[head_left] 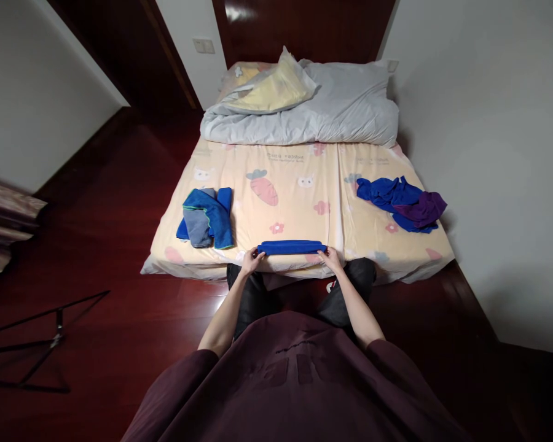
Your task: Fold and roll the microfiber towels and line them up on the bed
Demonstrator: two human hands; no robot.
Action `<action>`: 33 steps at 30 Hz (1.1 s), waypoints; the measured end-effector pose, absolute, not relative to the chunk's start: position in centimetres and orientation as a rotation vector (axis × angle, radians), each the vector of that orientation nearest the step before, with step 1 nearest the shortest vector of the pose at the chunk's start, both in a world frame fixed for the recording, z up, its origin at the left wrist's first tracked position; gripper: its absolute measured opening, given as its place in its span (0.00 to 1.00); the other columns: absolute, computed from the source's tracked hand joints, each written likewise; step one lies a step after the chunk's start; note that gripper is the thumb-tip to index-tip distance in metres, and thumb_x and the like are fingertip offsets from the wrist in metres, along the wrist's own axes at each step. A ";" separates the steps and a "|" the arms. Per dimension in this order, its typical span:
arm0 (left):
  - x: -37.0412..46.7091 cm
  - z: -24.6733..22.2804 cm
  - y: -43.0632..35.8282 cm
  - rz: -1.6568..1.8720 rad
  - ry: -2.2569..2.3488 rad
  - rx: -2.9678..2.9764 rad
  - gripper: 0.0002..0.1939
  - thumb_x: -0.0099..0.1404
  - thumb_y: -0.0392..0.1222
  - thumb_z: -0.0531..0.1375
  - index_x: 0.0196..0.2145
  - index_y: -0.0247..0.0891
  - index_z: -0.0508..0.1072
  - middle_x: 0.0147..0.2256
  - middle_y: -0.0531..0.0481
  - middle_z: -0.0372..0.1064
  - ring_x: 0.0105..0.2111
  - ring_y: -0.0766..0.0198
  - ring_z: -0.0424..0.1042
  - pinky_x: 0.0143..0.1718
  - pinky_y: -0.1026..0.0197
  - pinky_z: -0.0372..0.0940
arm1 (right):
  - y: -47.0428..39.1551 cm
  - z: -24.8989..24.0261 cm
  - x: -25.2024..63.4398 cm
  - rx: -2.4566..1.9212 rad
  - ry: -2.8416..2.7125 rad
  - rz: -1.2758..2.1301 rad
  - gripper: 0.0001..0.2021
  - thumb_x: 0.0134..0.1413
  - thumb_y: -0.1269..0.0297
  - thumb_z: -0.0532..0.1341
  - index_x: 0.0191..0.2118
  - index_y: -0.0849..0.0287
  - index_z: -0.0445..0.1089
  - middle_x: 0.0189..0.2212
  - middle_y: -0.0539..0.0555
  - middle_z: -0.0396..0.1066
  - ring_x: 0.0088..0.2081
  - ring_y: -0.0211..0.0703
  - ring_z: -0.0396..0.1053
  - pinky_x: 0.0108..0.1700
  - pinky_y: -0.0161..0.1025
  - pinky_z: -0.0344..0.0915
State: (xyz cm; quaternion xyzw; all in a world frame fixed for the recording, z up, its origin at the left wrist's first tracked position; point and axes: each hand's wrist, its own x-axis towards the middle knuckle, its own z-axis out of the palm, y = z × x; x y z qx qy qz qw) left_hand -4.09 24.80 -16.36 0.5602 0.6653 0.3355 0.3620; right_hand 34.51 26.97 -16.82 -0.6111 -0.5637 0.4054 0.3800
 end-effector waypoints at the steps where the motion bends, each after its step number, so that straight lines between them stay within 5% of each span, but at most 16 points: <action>1: -4.1 -16.5 24.8 0.889 1.694 1.438 0.13 0.63 0.51 0.60 0.32 0.38 0.73 0.29 0.50 0.72 0.32 0.63 0.72 0.37 0.63 0.68 | 27.0 -16.6 34.4 -1.571 -1.432 1.023 0.15 0.53 0.47 0.65 0.32 0.55 0.70 0.30 0.53 0.76 0.35 0.48 0.75 0.41 0.41 0.74; 11: -4.7 -18.0 24.9 1.041 1.616 1.235 0.23 0.60 0.60 0.66 0.43 0.38 0.74 0.29 0.48 0.75 0.30 0.57 0.74 0.35 0.58 0.67 | 27.0 -14.6 33.4 -1.692 -1.512 0.892 0.22 0.58 0.38 0.60 0.29 0.53 0.67 0.26 0.54 0.73 0.36 0.51 0.75 0.38 0.41 0.72; 19: -4.4 -17.6 25.3 1.003 1.773 1.143 0.17 0.64 0.55 0.65 0.43 0.41 0.71 0.25 0.53 0.70 0.27 0.60 0.71 0.34 0.60 0.62 | 27.5 -14.1 33.1 -1.981 -1.571 0.780 0.25 0.59 0.38 0.58 0.22 0.53 0.59 0.21 0.48 0.66 0.27 0.42 0.67 0.31 0.34 0.60; 33: -4.5 -17.8 25.4 0.935 1.857 1.221 0.14 0.65 0.52 0.63 0.43 0.42 0.70 0.31 0.47 0.77 0.35 0.54 0.77 0.42 0.56 0.66 | 28.6 -13.5 32.8 -2.252 -1.562 0.789 0.18 0.59 0.46 0.65 0.27 0.55 0.75 0.25 0.52 0.76 0.31 0.44 0.74 0.32 0.34 0.60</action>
